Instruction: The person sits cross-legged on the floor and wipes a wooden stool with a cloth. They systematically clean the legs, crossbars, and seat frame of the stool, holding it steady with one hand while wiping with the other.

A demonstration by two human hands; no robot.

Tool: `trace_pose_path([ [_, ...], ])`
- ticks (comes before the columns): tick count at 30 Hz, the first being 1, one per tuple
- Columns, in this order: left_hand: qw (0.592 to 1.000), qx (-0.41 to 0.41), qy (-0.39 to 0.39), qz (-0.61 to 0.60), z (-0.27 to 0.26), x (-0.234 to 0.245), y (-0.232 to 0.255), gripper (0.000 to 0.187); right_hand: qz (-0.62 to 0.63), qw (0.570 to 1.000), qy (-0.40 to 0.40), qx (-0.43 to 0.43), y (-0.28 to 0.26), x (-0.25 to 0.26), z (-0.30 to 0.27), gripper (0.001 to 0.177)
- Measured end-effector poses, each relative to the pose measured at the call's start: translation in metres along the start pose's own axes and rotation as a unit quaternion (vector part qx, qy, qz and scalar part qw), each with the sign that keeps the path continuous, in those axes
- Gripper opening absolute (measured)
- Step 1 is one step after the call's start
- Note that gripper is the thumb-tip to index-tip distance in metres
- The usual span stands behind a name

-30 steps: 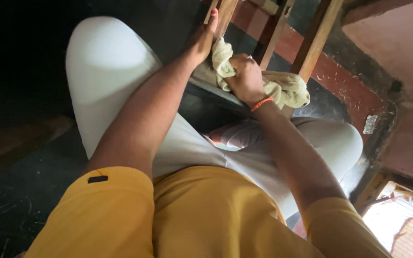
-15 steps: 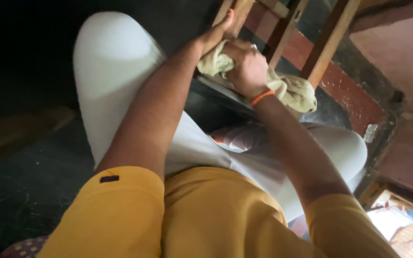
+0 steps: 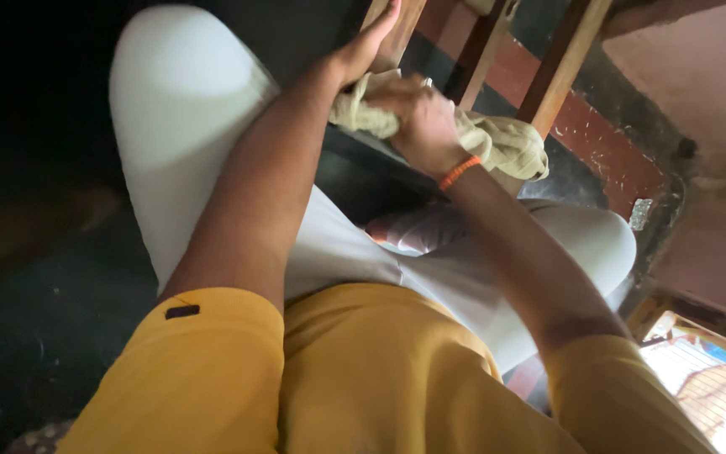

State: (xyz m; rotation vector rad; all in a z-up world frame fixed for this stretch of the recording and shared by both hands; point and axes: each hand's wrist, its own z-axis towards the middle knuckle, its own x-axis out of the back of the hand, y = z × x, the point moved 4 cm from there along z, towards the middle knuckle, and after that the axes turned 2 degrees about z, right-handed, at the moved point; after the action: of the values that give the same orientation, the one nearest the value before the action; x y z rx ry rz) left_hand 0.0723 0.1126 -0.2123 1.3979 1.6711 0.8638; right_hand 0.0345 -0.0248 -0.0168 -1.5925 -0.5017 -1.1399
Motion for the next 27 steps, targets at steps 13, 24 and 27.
trace_pose_path([
  [13,0.994,-0.094,0.034,0.053,0.007,-0.036,0.012,0.122,0.052,0.952,-0.162,-0.253,0.018,0.079,-0.094,0.047],
  [24,0.996,-0.083,0.0,0.022,0.023,-0.022,0.0,0.113,-0.088,0.994,-0.054,-0.037,-0.045,0.016,-0.048,0.063],
  [27,0.989,-0.136,0.026,-0.043,0.017,-0.009,-0.007,0.11,-0.126,0.991,-0.031,-0.018,-0.048,-0.005,-0.02,0.035],
])
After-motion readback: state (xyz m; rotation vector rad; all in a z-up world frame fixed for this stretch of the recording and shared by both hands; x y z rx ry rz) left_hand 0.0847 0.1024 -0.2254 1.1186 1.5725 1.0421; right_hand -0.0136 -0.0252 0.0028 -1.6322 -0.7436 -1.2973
